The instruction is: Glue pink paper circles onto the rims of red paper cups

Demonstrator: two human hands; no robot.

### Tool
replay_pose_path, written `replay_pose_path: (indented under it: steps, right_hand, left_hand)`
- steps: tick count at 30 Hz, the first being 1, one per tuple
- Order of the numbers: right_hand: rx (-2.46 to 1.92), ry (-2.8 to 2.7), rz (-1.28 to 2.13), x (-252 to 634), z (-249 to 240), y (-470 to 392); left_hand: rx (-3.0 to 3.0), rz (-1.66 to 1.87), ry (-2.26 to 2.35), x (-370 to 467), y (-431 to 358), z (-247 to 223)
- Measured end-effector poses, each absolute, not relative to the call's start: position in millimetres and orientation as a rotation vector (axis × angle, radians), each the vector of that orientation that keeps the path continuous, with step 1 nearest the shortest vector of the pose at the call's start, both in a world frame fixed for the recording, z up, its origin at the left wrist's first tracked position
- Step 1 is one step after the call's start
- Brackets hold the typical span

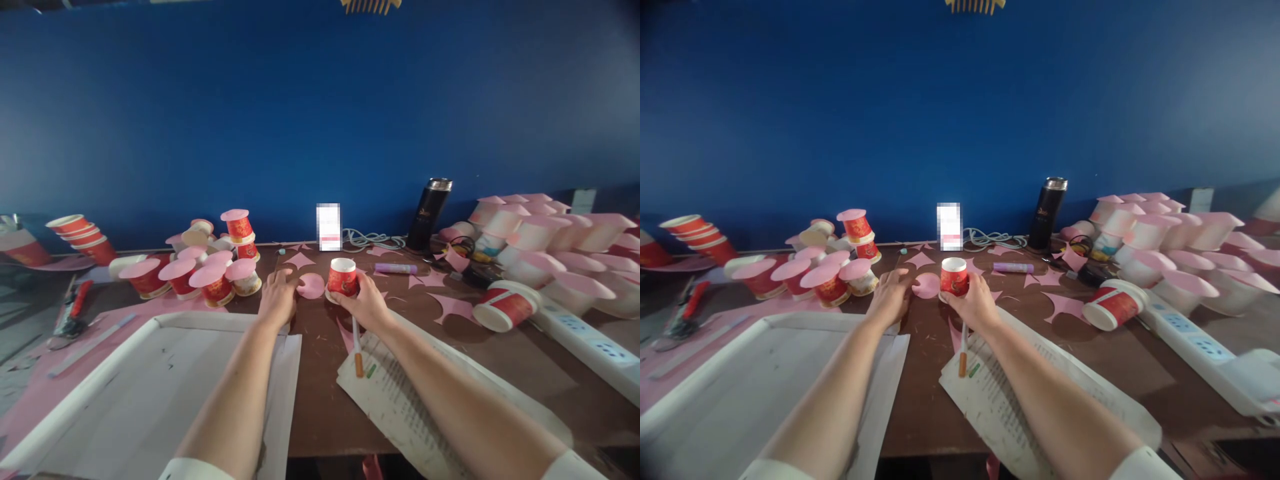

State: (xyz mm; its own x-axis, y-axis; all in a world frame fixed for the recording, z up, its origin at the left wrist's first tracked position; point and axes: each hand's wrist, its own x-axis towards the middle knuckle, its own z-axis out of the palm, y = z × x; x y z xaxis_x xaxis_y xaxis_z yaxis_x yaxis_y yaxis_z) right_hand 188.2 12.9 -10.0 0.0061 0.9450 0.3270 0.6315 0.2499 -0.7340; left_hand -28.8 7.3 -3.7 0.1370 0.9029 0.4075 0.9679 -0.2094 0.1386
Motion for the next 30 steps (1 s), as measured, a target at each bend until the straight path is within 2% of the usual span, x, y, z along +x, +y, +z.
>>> replay_pose_path:
  steps: [10,22,25,30]
  right_hand:
    - [-1.349,-1.639,0.713,191,-6,11]
    - [-1.346,-1.634,0.73,189,-4,10]
    - [-1.326,-1.624,0.736,189,-4,10]
    - [-1.246,-1.674,0.814,190,2,6]
  left_hand:
    - [-2.266,-0.613,-1.723,-29,7,-3]
    - [-2.32,-0.781,-1.702,-25,10,-3]
    - [-2.267,-0.922,-1.741,-25,11,-2]
    - [-2.023,-1.371,-1.885,-27,11,6]
